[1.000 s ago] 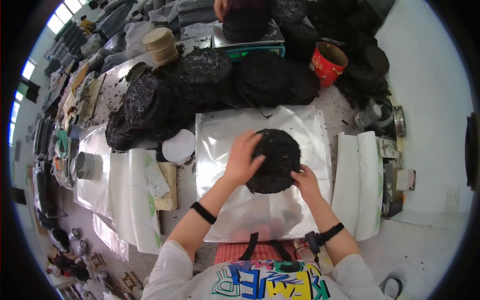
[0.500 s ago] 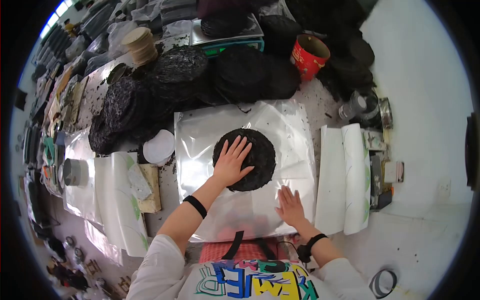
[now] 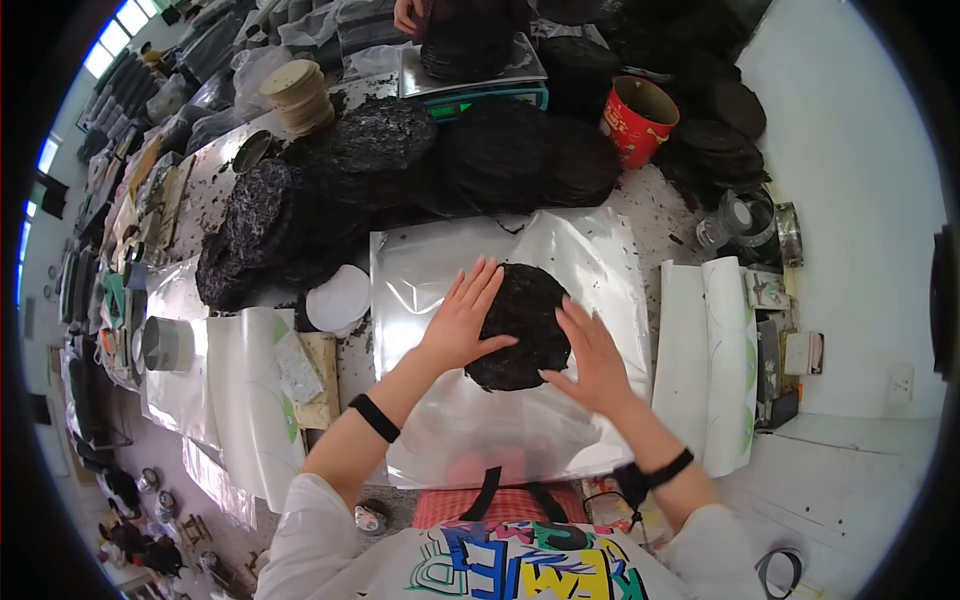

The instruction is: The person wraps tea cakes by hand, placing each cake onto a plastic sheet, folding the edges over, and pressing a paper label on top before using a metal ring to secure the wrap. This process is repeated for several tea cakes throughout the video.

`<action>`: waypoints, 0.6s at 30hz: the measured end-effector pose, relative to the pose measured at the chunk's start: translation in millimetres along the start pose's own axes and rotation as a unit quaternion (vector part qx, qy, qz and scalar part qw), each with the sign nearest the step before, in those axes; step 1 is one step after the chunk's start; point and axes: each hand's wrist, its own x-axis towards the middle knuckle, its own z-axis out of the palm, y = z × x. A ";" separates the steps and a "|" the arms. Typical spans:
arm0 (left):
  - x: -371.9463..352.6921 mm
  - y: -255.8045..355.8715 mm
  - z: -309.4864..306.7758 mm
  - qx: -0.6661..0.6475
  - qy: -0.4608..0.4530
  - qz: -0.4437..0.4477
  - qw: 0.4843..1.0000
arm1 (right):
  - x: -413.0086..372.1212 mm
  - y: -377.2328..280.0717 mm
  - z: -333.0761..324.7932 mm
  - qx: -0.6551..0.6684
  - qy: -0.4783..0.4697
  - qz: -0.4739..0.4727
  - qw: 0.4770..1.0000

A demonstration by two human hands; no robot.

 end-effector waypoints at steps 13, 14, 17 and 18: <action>8.9 -22.1 65.4 0.160 -0.311 0.019 0.937 | 72.1 61.0 110.6 -0.095 -0.274 -0.114 0.950; 12.1 -23.8 78.9 0.158 -0.315 0.015 0.936 | 73.6 60.9 118.3 -0.120 -0.298 -0.092 0.943; 14.7 -35.0 110.1 0.132 -0.365 -0.005 0.921 | 69.4 61.0 146.7 -0.169 -0.354 -0.054 0.918; 14.9 -41.0 115.7 0.135 -0.365 -0.005 0.921 | 71.9 66.4 154.0 -0.209 -0.379 -0.036 0.901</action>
